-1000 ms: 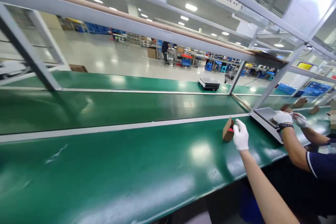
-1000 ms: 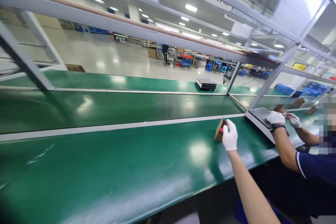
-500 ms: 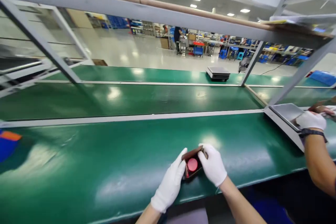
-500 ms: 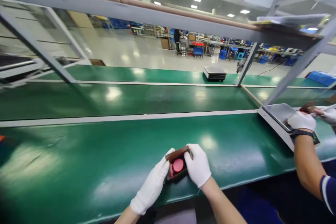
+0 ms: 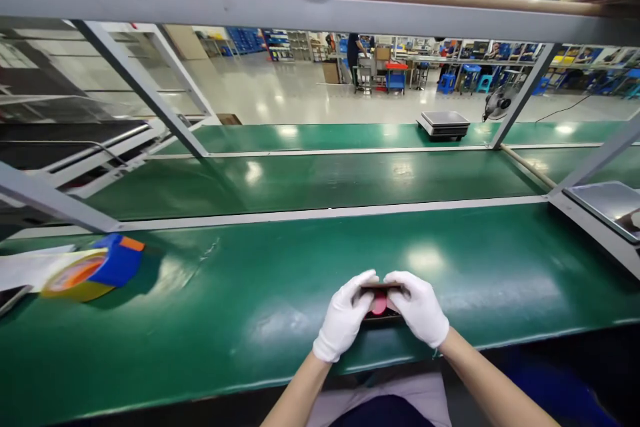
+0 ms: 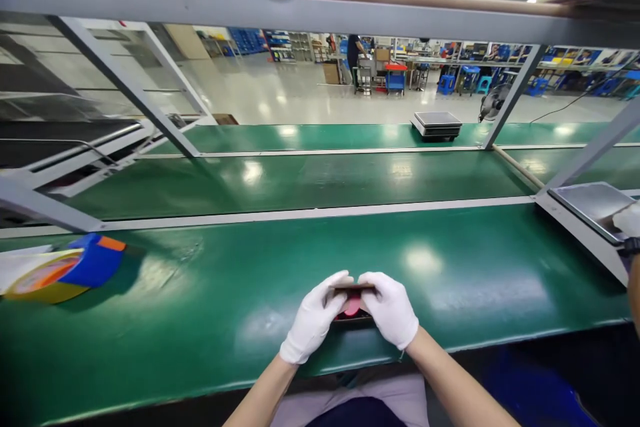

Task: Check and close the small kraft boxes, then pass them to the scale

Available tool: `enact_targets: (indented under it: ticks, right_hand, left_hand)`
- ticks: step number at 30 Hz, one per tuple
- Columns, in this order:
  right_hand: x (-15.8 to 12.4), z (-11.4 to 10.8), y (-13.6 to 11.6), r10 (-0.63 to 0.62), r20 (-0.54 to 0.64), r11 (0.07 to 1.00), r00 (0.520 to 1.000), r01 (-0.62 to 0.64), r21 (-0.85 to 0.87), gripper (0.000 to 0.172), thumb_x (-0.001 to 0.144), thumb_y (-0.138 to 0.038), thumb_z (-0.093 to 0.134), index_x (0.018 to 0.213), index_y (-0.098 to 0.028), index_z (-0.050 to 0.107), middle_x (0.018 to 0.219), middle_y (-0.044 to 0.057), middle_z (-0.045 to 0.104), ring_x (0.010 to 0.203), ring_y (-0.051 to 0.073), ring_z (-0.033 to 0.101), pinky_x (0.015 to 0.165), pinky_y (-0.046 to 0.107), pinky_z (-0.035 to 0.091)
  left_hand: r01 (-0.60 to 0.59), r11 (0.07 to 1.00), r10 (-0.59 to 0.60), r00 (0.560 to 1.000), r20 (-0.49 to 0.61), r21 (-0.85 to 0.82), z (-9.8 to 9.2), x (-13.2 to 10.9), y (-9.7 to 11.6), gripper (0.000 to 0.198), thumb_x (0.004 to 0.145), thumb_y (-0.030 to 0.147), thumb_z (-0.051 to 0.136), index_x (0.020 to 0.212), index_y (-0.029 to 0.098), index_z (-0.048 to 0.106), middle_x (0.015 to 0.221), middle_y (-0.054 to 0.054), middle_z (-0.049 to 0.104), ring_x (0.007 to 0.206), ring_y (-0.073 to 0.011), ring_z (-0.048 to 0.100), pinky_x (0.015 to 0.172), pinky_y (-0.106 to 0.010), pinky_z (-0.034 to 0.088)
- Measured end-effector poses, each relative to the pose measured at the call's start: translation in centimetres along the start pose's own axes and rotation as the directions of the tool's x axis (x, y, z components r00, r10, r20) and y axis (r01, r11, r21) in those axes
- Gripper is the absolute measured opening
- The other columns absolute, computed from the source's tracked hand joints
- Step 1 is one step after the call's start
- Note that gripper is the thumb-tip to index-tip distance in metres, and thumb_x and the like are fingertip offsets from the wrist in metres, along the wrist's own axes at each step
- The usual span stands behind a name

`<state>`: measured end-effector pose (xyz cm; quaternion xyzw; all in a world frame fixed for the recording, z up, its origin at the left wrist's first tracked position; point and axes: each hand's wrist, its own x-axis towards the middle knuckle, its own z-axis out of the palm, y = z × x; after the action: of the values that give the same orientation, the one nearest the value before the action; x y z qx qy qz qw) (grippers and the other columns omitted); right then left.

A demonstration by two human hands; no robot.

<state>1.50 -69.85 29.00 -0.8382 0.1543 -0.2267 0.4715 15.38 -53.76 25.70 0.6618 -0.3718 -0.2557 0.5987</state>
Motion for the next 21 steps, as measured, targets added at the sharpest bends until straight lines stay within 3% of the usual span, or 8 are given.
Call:
enact_targets:
  ticks: [3,6,9,13,18,21]
  right_hand:
    - [-1.7,-1.9,-0.3,-0.279,0.173,0.935,0.944,0.309,-0.174,0.045,0.096,-0.009,0.041,0.131,-0.024,0.065,0.139,0.008,0.065,0.12,0.023,0.063,0.103,0.043,0.054]
    - [-3.2,-2.9,-0.6,-0.309,0.334,0.85,0.89,0.416,-0.324,0.051,0.103,-0.024,0.049,0.154,-0.023,0.046,0.158,0.012,0.048,0.144,0.031,0.043,0.116,0.056,0.044]
    - [-3.7,-2.1,-0.3,-0.331,0.325,0.811,0.886,0.443,-0.382,0.058,0.108,-0.042,0.048,0.16,-0.021,0.034,0.163,0.016,0.038,0.154,0.032,0.03,0.121,0.06,0.037]
    - [-2.9,-1.0,0.2,-0.335,0.308,0.818,0.89,0.437,-0.374,0.057,0.109,-0.041,0.046,0.16,-0.019,0.034,0.159,0.02,0.042,0.147,0.029,0.04,0.118,0.052,0.043]
    - [-1.3,-2.0,-0.1,-0.313,0.388,0.817,0.867,0.454,-0.355,0.047,0.108,-0.041,0.052,0.153,-0.025,0.048,0.148,0.014,0.055,0.129,0.024,0.057,0.107,0.045,0.052]
    - [-1.2,-2.3,-0.2,-0.331,0.364,0.807,0.87,0.462,-0.369,0.042,0.108,-0.037,0.052,0.149,-0.026,0.054,0.148,0.013,0.056,0.126,0.024,0.058,0.105,0.046,0.053]
  left_hand:
    - [-0.286,0.949,0.256,0.945,0.204,0.135,-2.3,-0.9,-1.0,0.04,0.107,0.04,0.04,0.127,0.028,0.072,0.144,-0.009,0.062,0.132,-0.0257,0.059,0.114,-0.048,0.047]
    - [-0.446,0.842,0.347,0.878,0.33,0.302,-3.9,-1.5,-1.1,0.041,0.107,0.045,0.044,0.143,0.034,0.06,0.162,-0.009,0.043,0.14,-0.0272,0.049,0.114,-0.053,0.046]
    - [-0.57,0.709,0.46,0.82,0.341,0.415,-3.8,-1.7,-1.0,0.052,0.103,0.046,0.056,0.152,0.033,0.048,0.165,-0.011,0.038,0.144,-0.028,0.043,0.113,-0.051,0.047]
    - [-0.601,0.61,0.471,0.799,0.373,0.516,-3.1,-1.8,-1.1,0.057,0.103,0.043,0.056,0.157,0.027,0.042,0.159,-0.015,0.044,0.139,-0.0285,0.049,0.109,-0.049,0.051]
    - [-0.522,0.732,0.443,0.853,0.276,0.438,-3.0,-1.7,-1.2,0.049,0.105,0.032,0.054,0.153,0.028,0.044,0.152,-0.011,0.051,0.136,-0.0227,0.051,0.111,-0.044,0.051]
    - [-0.526,0.754,0.456,0.85,0.263,0.394,-3.0,-1.7,-1.2,0.045,0.107,0.026,0.047,0.152,0.035,0.047,0.155,-0.008,0.047,0.139,-0.022,0.049,0.112,-0.044,0.051]
